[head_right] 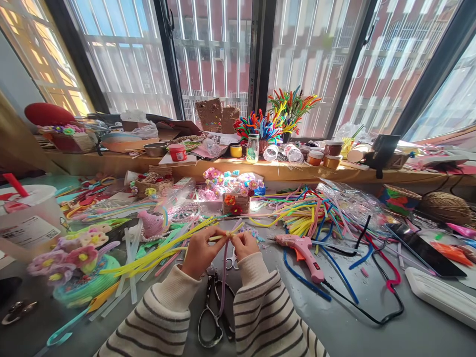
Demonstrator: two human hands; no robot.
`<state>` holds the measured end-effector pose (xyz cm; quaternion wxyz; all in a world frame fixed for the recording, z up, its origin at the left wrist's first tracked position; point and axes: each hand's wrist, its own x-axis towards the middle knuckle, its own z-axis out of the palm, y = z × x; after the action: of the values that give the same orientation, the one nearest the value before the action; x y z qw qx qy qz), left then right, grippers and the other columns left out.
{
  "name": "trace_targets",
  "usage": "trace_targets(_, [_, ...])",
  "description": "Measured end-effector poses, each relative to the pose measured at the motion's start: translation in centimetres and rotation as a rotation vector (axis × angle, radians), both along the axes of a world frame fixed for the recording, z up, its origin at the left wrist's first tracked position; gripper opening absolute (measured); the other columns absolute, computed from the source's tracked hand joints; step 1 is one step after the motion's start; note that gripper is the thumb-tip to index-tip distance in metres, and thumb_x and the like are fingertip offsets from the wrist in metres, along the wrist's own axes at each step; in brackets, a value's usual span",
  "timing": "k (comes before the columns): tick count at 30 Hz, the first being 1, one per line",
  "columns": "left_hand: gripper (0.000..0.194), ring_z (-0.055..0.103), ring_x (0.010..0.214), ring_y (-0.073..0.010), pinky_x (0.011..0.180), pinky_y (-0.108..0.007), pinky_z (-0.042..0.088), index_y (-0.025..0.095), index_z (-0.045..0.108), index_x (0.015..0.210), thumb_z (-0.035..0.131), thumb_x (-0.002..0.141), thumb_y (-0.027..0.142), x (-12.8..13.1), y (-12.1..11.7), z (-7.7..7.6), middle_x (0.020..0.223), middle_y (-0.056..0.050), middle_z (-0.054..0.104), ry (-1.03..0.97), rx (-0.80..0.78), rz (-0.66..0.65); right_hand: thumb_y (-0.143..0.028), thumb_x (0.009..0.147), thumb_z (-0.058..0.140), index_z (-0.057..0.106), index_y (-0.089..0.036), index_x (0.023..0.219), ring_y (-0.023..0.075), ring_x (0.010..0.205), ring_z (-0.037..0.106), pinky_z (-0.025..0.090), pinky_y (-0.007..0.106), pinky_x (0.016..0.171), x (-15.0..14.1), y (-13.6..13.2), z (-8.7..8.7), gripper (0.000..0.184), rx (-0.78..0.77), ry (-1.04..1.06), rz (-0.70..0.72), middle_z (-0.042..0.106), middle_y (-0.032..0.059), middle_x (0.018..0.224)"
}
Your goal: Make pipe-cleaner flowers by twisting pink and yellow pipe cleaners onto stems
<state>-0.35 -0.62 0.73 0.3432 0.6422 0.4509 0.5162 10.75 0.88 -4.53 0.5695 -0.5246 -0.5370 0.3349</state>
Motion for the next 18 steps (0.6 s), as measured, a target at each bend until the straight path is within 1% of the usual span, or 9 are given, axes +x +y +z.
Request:
trace_targets(2, [0.009,0.052,0.055,-0.0124,0.053,-0.022,0.039,0.016,0.059,0.055,0.064,0.054,0.024,-0.2,0.3,-0.1,0.057,0.000,0.057,-0.140,-0.154,-0.028,-0.047,0.062,0.049,0.049,-0.017,0.056,0.0094,0.036,0.041,0.032,0.022,0.037,0.4,-0.3,0.5,0.031,0.035,-0.019,0.022,0.046,-0.0036,0.042])
trace_targets(4, [0.015,0.052,0.053,-0.0115,0.052,-0.022,0.041,0.014,0.056,0.056,0.065,0.052,0.026,-0.3,0.6,-0.2,0.056,0.001,0.057,-0.294,-0.322,-0.070,-0.042,0.062,0.053,0.055,-0.016,0.062,0.0116,0.046,0.048,0.036,0.023,0.044,0.8,-0.7,1.3,0.027,0.112,-0.096,0.018,0.054,0.0005,0.053])
trace_targets(5, [0.017,0.053,0.053,-0.0112,0.053,-0.022,0.041,0.014,0.056,0.057,0.066,0.051,0.026,-0.4,0.7,-0.2,0.057,0.001,0.057,-0.358,-0.388,-0.092,-0.041,0.063,0.053,0.056,-0.016,0.063,0.0123,0.049,0.050,0.037,0.023,0.045,0.9,-1.0,1.7,0.025,0.142,-0.128,0.017,0.056,0.0019,0.058])
trace_targets(7, [0.020,0.053,0.052,-0.0107,0.053,-0.023,0.043,0.013,0.055,0.058,0.068,0.049,0.026,-0.5,0.8,-0.2,0.057,0.001,0.057,-0.435,-0.469,-0.127,-0.040,0.065,0.053,0.058,-0.016,0.064,0.0130,0.051,0.051,0.038,0.023,0.046,1.3,-1.2,2.3,0.025,0.167,-0.170,0.025,0.057,0.0027,0.060])
trace_targets(9, [0.022,0.053,0.051,-0.0100,0.053,-0.022,0.043,0.012,0.055,0.059,0.069,0.048,0.026,-0.5,0.7,-0.1,0.055,0.001,0.057,-0.438,-0.501,-0.159,-0.041,0.066,0.052,0.058,-0.015,0.061,0.0124,0.050,0.050,0.038,0.023,0.045,1.5,-1.3,2.5,0.027,0.183,-0.202,0.029,0.055,0.0019,0.057])
trace_targets(12, [0.024,0.053,0.050,-0.0094,0.053,-0.021,0.043,0.012,0.055,0.062,0.069,0.048,0.025,-0.4,0.6,-0.1,0.052,0.002,0.056,-0.421,-0.521,-0.198,-0.042,0.066,0.053,0.058,-0.015,0.057,0.0113,0.050,0.048,0.037,0.022,0.045,1.7,-1.1,2.3,0.029,0.209,-0.244,0.031,0.052,0.0004,0.054])
trace_targets(15, [0.029,0.054,0.049,-0.0093,0.053,-0.021,0.043,0.013,0.053,0.069,0.070,0.047,0.022,-0.3,0.6,0.0,0.051,0.004,0.056,-0.433,-0.535,-0.199,-0.041,0.066,0.053,0.058,-0.015,0.055,0.0107,0.048,0.046,0.036,0.022,0.046,1.5,-1.2,2.3,0.029,0.195,-0.242,0.054,0.051,-0.0001,0.051])
trace_targets(18, [0.032,0.052,0.045,-0.0081,0.050,-0.020,0.042,0.013,0.050,0.071,0.070,0.046,0.020,-0.3,0.7,0.0,0.048,0.005,0.056,-0.450,-0.537,-0.183,-0.041,0.064,0.056,0.057,-0.014,0.053,0.0096,0.046,0.042,0.033,0.021,0.042,1.4,-1.6,2.7,0.029,0.184,-0.281,0.063,0.050,-0.0007,0.051])
